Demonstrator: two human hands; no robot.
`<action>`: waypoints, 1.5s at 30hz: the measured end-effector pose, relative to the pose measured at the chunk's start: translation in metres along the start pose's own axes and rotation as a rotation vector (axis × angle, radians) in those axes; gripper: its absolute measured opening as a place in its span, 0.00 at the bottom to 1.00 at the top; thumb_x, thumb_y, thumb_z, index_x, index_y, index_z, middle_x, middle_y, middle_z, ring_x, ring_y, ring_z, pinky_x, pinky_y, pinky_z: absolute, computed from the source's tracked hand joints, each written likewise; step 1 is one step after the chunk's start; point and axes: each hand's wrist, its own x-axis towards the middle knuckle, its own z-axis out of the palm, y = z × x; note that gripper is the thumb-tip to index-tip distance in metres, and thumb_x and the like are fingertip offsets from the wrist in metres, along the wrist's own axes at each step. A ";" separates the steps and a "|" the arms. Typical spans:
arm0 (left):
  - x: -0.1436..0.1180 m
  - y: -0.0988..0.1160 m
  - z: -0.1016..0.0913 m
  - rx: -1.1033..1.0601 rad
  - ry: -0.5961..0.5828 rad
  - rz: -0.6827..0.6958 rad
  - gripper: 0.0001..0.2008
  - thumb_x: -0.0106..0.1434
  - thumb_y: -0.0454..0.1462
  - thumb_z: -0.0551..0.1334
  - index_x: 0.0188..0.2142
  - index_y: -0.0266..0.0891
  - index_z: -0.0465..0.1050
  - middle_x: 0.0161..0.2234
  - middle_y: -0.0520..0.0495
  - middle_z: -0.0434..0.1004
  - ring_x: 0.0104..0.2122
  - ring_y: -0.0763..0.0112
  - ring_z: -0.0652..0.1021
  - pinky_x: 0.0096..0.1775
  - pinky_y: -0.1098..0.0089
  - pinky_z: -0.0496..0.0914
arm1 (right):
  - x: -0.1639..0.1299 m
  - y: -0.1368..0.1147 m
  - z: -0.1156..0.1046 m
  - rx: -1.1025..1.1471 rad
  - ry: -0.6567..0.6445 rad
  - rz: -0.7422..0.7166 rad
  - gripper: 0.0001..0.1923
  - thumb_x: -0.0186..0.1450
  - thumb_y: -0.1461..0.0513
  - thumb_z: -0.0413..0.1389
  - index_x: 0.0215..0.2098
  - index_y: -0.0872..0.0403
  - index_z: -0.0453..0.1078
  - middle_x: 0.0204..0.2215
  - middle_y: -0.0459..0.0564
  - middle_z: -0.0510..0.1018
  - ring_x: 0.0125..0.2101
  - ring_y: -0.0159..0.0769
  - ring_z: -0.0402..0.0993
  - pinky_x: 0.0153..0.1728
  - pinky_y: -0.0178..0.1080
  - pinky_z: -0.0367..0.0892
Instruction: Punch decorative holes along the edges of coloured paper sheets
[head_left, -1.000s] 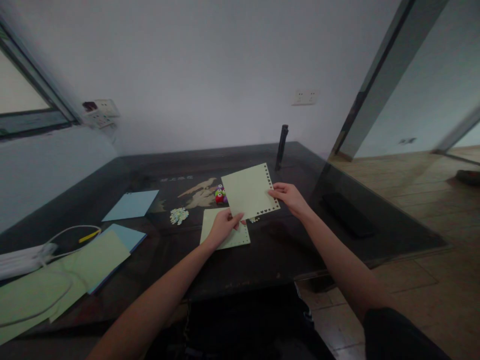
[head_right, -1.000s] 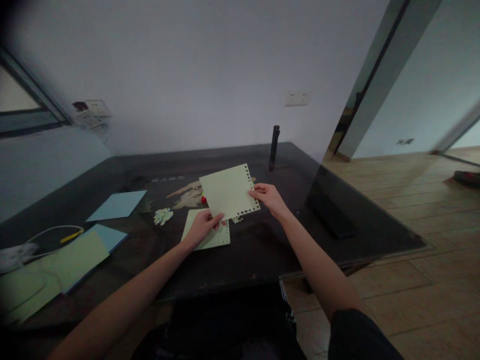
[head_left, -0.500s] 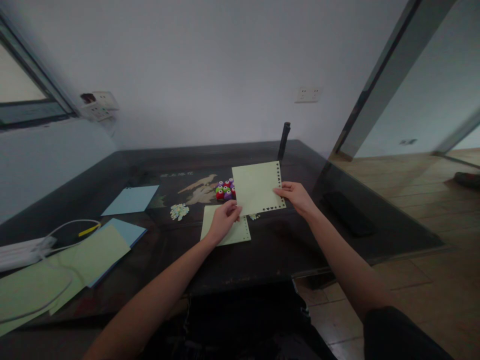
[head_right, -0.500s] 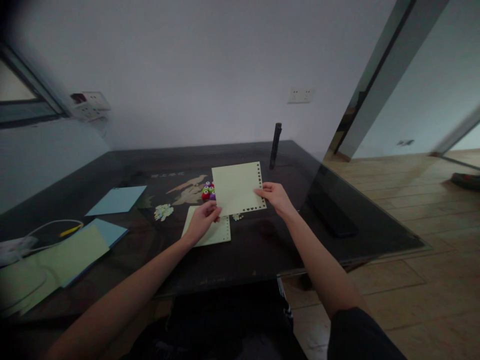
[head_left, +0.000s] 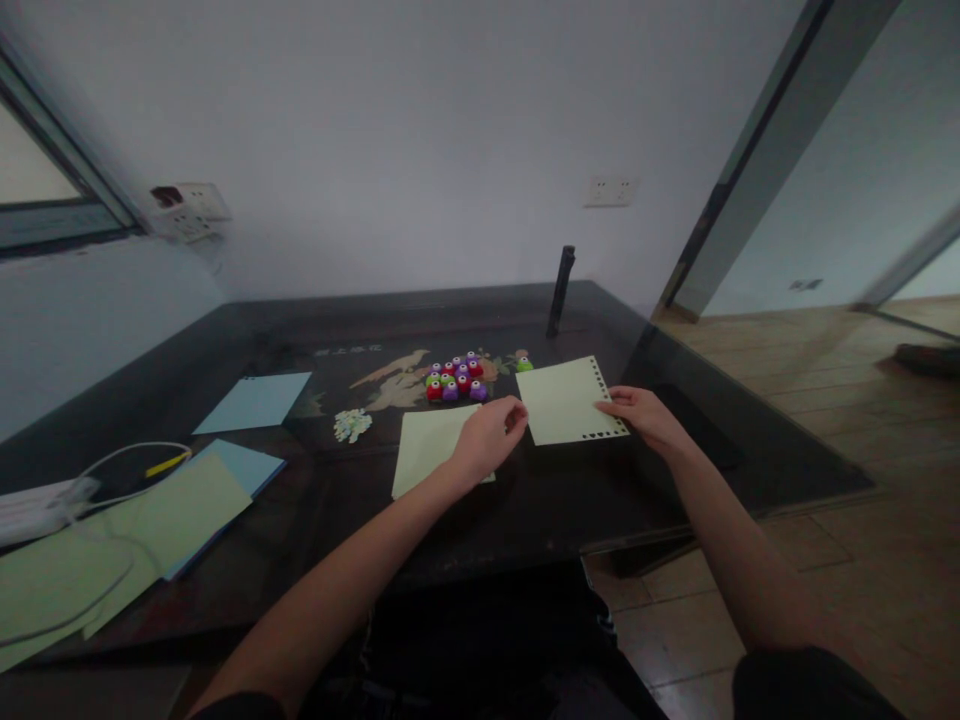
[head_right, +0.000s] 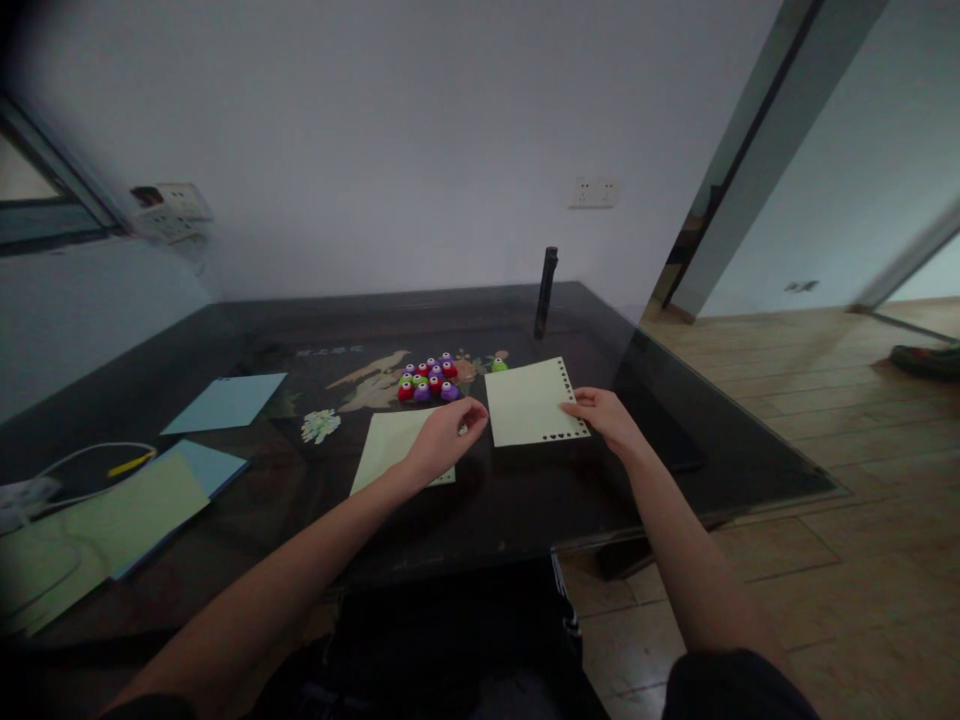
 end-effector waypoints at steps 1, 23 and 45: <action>-0.001 0.001 0.006 0.097 -0.036 0.031 0.08 0.61 0.36 0.56 0.39 0.38 0.71 0.37 0.44 0.76 0.38 0.63 0.75 0.41 0.65 0.68 | -0.001 0.003 -0.003 -0.028 -0.003 0.021 0.17 0.47 0.58 0.67 0.33 0.56 0.73 0.26 0.54 0.81 0.23 0.38 0.76 0.23 0.38 0.70; -0.029 0.006 0.036 0.548 -0.221 0.220 0.15 0.65 0.37 0.53 0.50 0.42 0.69 0.52 0.44 0.71 0.50 0.62 0.69 0.53 0.58 0.61 | 0.005 0.038 0.006 -0.959 0.112 -0.532 0.14 0.57 0.61 0.57 0.41 0.54 0.76 0.45 0.55 0.77 0.47 0.47 0.70 0.49 0.49 0.64; -0.019 0.023 -0.015 0.417 -0.131 0.259 0.15 0.64 0.36 0.54 0.50 0.41 0.67 0.52 0.46 0.71 0.51 0.64 0.69 0.52 0.61 0.63 | -0.008 0.003 0.012 -0.728 0.172 -0.608 0.11 0.58 0.58 0.57 0.37 0.53 0.75 0.42 0.54 0.77 0.44 0.44 0.72 0.46 0.48 0.66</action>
